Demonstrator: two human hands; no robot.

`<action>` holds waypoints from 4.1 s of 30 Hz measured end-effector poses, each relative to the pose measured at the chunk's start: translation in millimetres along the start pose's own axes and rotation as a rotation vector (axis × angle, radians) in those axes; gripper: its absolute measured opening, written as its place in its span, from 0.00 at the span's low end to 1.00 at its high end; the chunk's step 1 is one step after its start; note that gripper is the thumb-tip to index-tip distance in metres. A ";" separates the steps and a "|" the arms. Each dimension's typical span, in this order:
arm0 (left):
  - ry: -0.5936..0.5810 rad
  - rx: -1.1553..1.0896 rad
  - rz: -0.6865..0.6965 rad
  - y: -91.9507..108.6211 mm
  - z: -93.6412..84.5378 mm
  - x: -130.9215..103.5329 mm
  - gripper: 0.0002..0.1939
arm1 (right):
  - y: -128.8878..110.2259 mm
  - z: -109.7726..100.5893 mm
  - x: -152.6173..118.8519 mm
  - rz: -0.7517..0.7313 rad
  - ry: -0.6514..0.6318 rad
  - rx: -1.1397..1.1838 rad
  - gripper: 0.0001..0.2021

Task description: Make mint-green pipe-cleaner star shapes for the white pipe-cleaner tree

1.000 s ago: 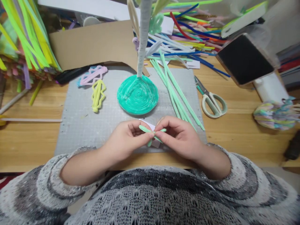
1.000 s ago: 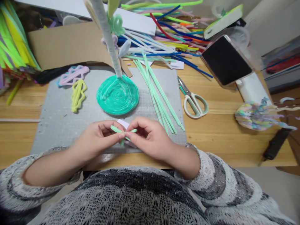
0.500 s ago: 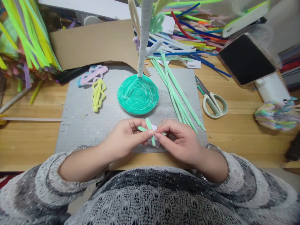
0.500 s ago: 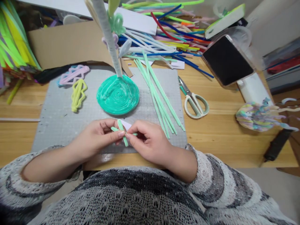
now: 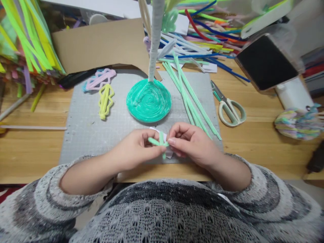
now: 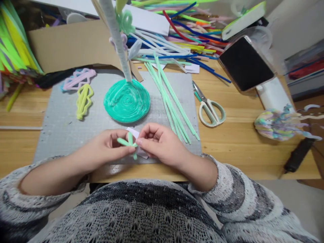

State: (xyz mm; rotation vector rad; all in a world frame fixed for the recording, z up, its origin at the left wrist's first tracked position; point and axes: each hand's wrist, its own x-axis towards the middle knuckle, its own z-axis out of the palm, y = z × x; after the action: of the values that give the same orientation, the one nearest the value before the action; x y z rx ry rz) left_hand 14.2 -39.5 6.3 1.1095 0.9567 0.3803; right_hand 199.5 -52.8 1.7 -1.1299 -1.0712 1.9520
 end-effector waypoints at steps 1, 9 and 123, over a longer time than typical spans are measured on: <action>0.027 -0.013 -0.004 0.9 -1.3 0.5 0.09 | 0.2 -1.1 0.0 -0.004 0.020 0.011 0.11; 0.079 0.007 0.002 8.3 -3.0 0.3 0.11 | -0.1 -2.2 0.3 0.032 0.049 0.013 0.10; 0.372 0.085 0.364 -3.4 10.4 -2.9 0.04 | 15.4 6.1 -0.9 -0.269 0.112 -0.237 0.06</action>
State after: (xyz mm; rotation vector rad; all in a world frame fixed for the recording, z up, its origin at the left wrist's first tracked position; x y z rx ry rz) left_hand 20.2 -49.1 5.9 1.3210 1.1015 0.8729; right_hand 192.6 -62.8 -9.6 -1.1369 -1.3442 1.5668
